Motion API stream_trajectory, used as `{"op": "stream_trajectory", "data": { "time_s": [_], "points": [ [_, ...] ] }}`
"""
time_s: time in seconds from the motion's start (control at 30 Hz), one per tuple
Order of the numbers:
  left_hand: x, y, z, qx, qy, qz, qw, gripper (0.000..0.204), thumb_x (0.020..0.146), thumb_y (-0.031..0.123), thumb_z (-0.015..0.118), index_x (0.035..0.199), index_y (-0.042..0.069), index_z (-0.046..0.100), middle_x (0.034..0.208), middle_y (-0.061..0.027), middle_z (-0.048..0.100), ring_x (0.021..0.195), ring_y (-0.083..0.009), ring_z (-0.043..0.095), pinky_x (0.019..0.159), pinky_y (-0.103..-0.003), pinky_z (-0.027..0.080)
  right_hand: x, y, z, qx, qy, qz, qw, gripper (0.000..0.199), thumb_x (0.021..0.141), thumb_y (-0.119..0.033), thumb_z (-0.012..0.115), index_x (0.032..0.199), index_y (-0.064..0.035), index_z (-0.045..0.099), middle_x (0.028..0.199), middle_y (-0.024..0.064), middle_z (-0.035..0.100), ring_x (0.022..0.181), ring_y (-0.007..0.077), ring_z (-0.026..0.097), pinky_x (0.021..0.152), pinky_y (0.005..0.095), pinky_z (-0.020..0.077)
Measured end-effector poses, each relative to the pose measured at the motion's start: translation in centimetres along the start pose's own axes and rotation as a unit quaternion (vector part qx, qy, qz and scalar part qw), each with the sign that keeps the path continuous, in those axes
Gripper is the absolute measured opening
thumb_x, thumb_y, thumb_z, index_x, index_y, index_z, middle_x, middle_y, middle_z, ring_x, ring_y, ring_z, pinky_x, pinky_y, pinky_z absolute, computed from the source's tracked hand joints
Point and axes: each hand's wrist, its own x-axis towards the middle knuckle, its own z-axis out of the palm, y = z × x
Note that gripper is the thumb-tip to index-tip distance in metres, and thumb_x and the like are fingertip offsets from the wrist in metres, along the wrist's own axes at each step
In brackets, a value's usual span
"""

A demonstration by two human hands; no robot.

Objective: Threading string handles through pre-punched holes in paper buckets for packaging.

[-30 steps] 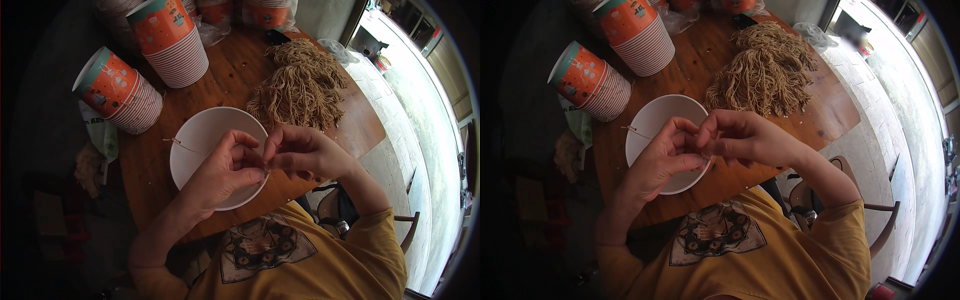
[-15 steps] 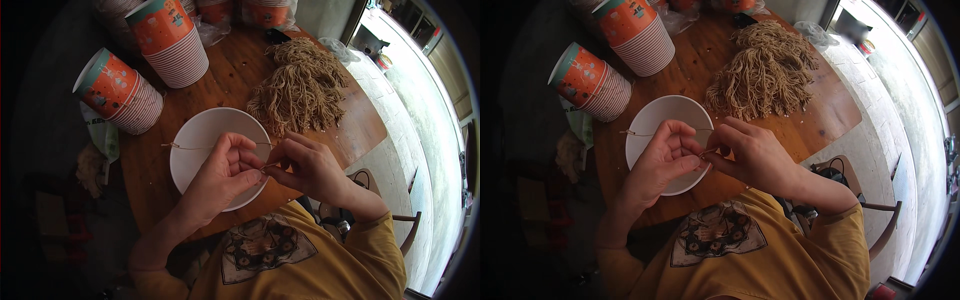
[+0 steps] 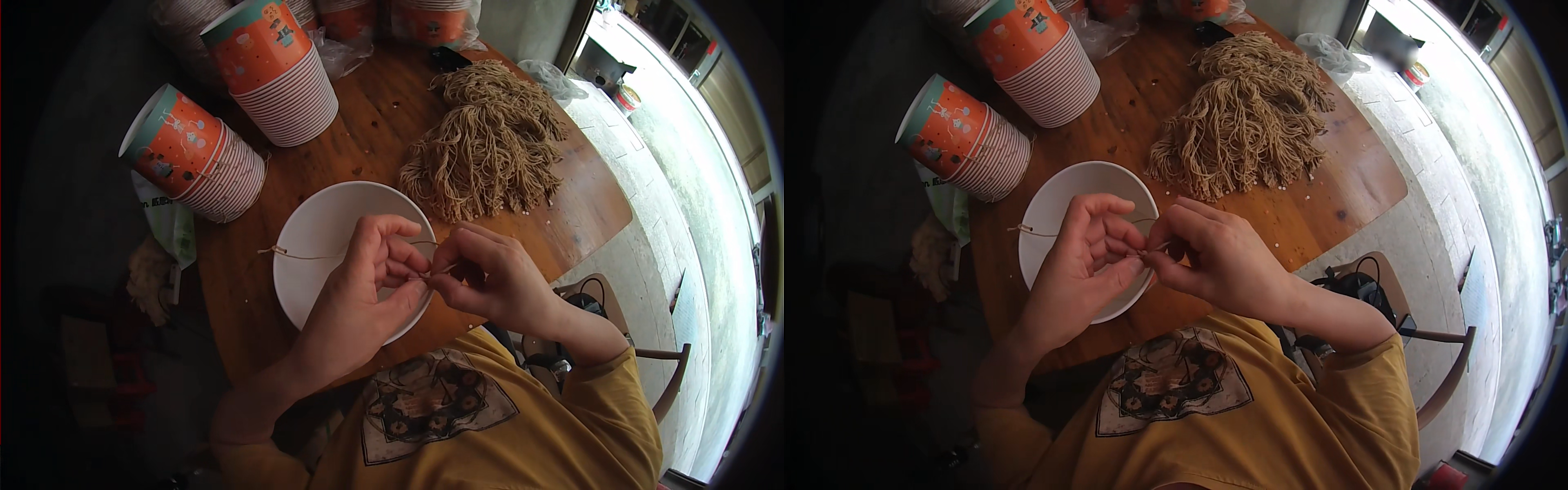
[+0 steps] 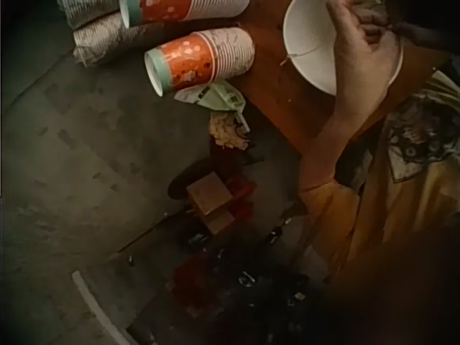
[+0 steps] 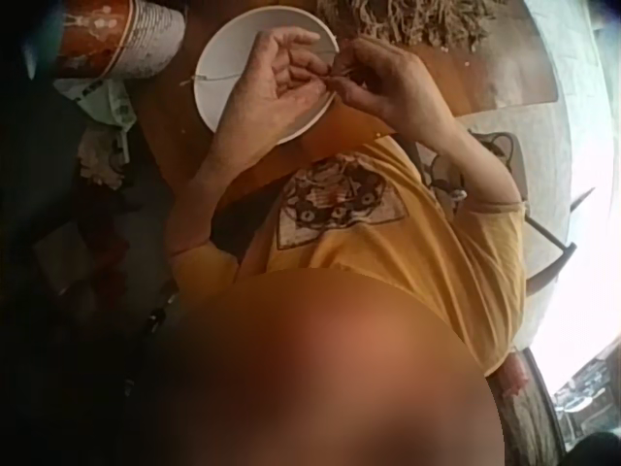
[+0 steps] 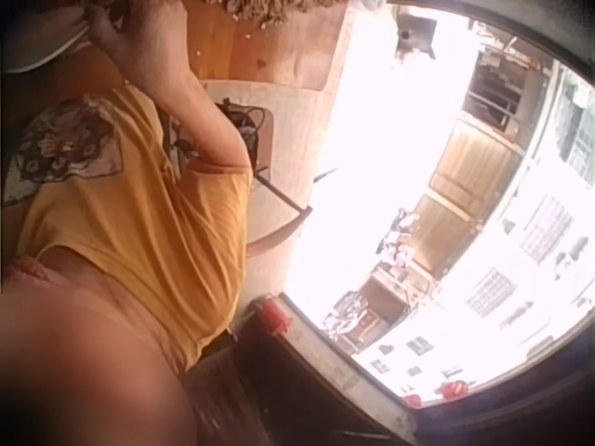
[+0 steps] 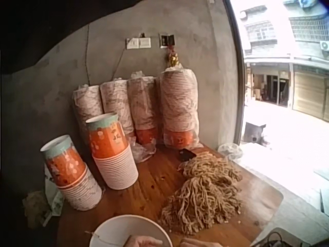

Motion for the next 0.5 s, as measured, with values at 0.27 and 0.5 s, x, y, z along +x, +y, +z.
{"op": "stream_trajectory", "data": {
  "time_s": [0.27,0.5],
  "points": [
    [-0.19,0.19,-0.5,0.14,-0.011,0.01,0.99,0.03,0.087,-0.001,0.054,0.116,0.003,0.05,0.106,-0.003,0.049,0.089,-0.0087,0.055,0.082,-0.024,0.045,-0.14,0.66,-0.05,-0.009,0.008,-0.015,1.0,0.012,0.079,-0.007,0.065,0.083,-0.0018,0.055,0.08,0.0061,0.054,0.065,0.0158,0.06,0.057,0.0276,0.0487],
    [0.33,-0.22,-0.47,0.162,-0.003,0.015,0.987,0.013,0.088,0.003,0.055,0.1,0.001,0.055,0.092,-0.0065,0.054,0.082,-0.0128,0.057,0.071,-0.027,0.047,-0.07,0.58,-0.05,-0.041,0.008,-0.039,0.998,0.012,0.08,-0.009,0.065,0.083,-0.0017,0.056,0.081,0.0068,0.055,0.065,0.0175,0.061,0.056,0.0288,0.0491]
  ]
}}
